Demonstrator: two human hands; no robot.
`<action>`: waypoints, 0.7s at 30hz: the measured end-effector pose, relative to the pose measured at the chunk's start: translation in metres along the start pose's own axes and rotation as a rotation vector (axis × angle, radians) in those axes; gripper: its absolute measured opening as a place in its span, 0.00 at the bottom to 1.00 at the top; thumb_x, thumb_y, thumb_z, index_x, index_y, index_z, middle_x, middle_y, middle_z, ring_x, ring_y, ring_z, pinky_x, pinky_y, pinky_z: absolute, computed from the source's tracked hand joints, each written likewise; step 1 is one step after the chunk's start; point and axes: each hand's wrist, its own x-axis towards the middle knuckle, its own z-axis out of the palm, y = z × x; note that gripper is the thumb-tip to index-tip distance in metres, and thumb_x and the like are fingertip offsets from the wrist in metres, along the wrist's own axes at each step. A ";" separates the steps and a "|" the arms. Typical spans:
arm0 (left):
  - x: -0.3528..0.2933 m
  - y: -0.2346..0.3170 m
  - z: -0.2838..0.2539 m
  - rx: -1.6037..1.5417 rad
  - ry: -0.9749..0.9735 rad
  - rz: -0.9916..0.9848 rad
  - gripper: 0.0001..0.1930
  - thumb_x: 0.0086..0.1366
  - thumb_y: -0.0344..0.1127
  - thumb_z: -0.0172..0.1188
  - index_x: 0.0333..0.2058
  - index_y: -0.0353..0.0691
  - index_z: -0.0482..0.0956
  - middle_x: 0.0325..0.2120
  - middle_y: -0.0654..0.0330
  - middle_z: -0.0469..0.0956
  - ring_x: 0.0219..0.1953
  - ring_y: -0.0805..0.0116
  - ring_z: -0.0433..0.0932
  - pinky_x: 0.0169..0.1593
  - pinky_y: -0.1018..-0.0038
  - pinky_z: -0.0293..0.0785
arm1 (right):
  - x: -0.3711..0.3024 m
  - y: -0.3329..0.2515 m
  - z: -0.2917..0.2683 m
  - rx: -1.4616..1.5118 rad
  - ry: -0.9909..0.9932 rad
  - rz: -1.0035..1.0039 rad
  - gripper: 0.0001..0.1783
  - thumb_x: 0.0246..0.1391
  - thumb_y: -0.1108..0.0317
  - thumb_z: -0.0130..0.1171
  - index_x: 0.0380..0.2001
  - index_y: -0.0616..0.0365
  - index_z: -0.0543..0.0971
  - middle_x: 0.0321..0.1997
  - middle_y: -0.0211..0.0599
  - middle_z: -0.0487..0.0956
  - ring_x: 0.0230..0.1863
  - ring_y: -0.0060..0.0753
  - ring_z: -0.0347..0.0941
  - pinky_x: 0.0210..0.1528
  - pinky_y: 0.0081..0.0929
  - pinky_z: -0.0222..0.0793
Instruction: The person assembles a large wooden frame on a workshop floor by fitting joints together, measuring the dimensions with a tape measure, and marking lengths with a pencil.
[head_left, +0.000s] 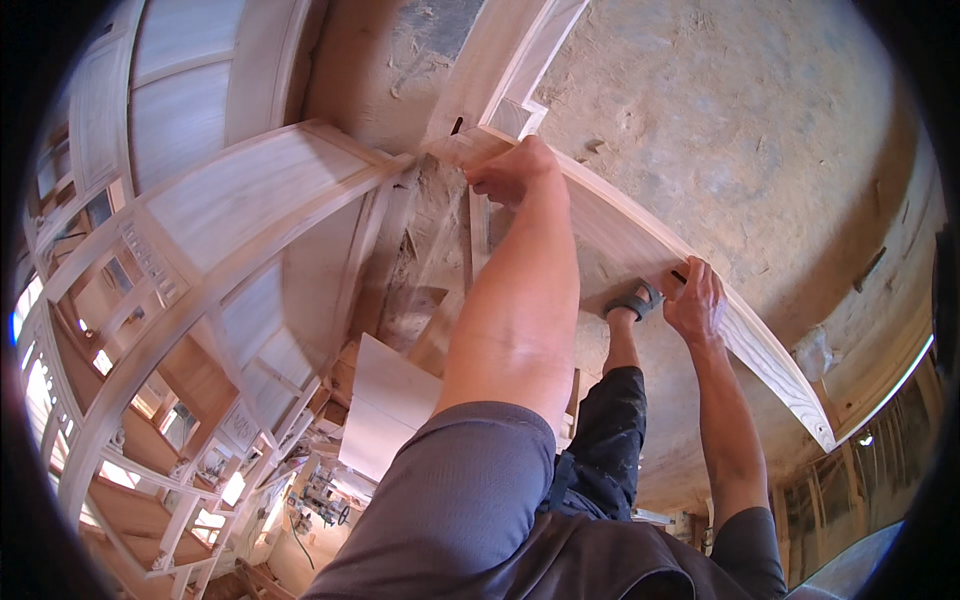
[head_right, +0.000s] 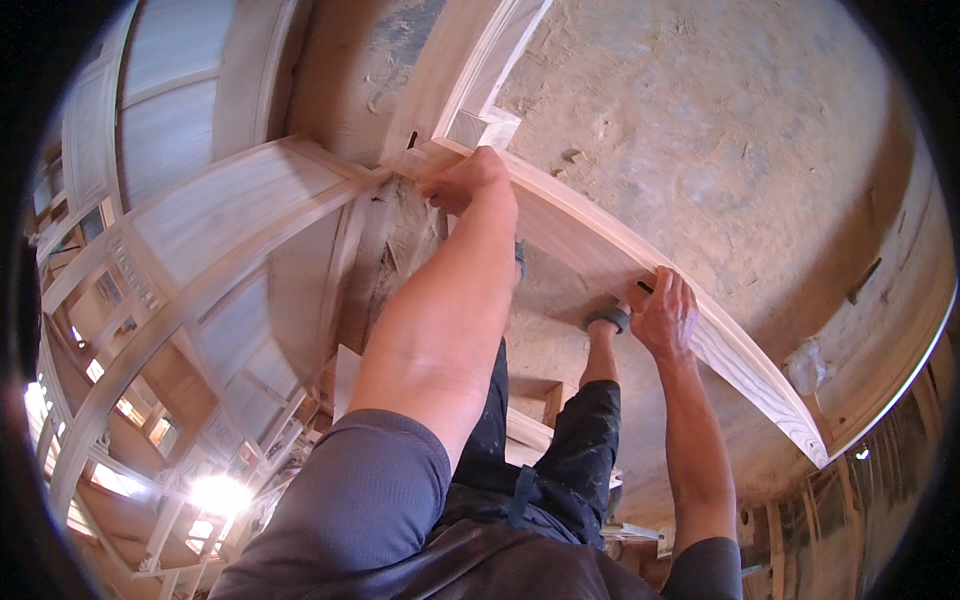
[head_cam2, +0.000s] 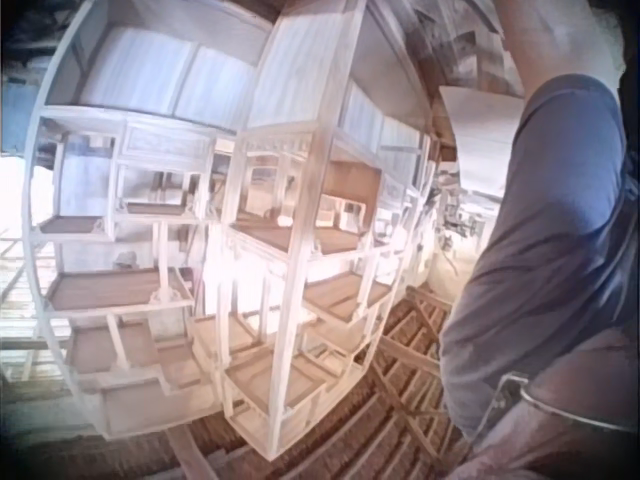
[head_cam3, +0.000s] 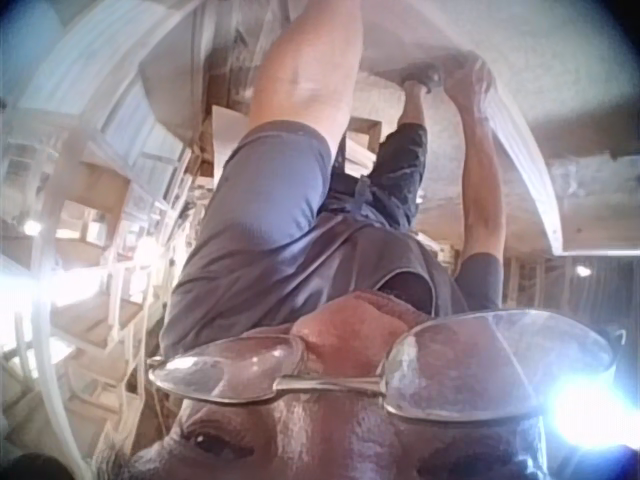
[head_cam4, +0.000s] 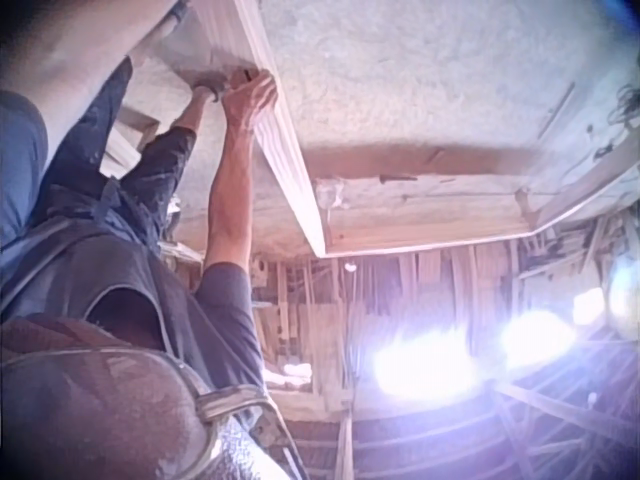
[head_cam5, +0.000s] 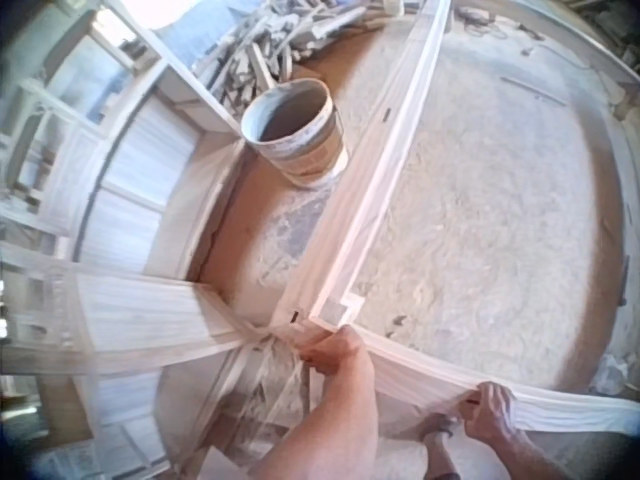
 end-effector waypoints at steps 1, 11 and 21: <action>0.000 0.000 -0.001 0.000 -0.006 0.010 0.37 0.51 0.36 0.68 0.54 0.30 0.55 0.51 0.40 0.67 0.51 0.41 0.76 0.55 0.48 0.79 | 0.000 -0.001 0.001 -0.013 -0.013 0.010 0.30 0.45 0.65 0.72 0.50 0.63 0.72 0.46 0.55 0.78 0.48 0.62 0.76 0.51 0.51 0.72; 0.042 -0.040 -0.025 -0.108 -0.135 0.506 0.64 0.53 0.50 0.75 0.74 0.31 0.36 0.74 0.33 0.43 0.76 0.39 0.44 0.77 0.51 0.45 | -0.005 0.002 0.016 -0.152 0.133 -0.001 0.31 0.44 0.64 0.71 0.51 0.61 0.71 0.44 0.50 0.74 0.46 0.56 0.72 0.48 0.50 0.65; 0.166 0.007 -0.070 0.274 -0.416 1.034 0.52 0.43 0.48 0.83 0.62 0.22 0.69 0.55 0.39 0.79 0.58 0.53 0.79 0.62 0.65 0.73 | -0.001 -0.003 0.018 -0.132 0.176 -0.037 0.27 0.43 0.67 0.68 0.48 0.60 0.71 0.41 0.49 0.74 0.45 0.56 0.72 0.46 0.50 0.65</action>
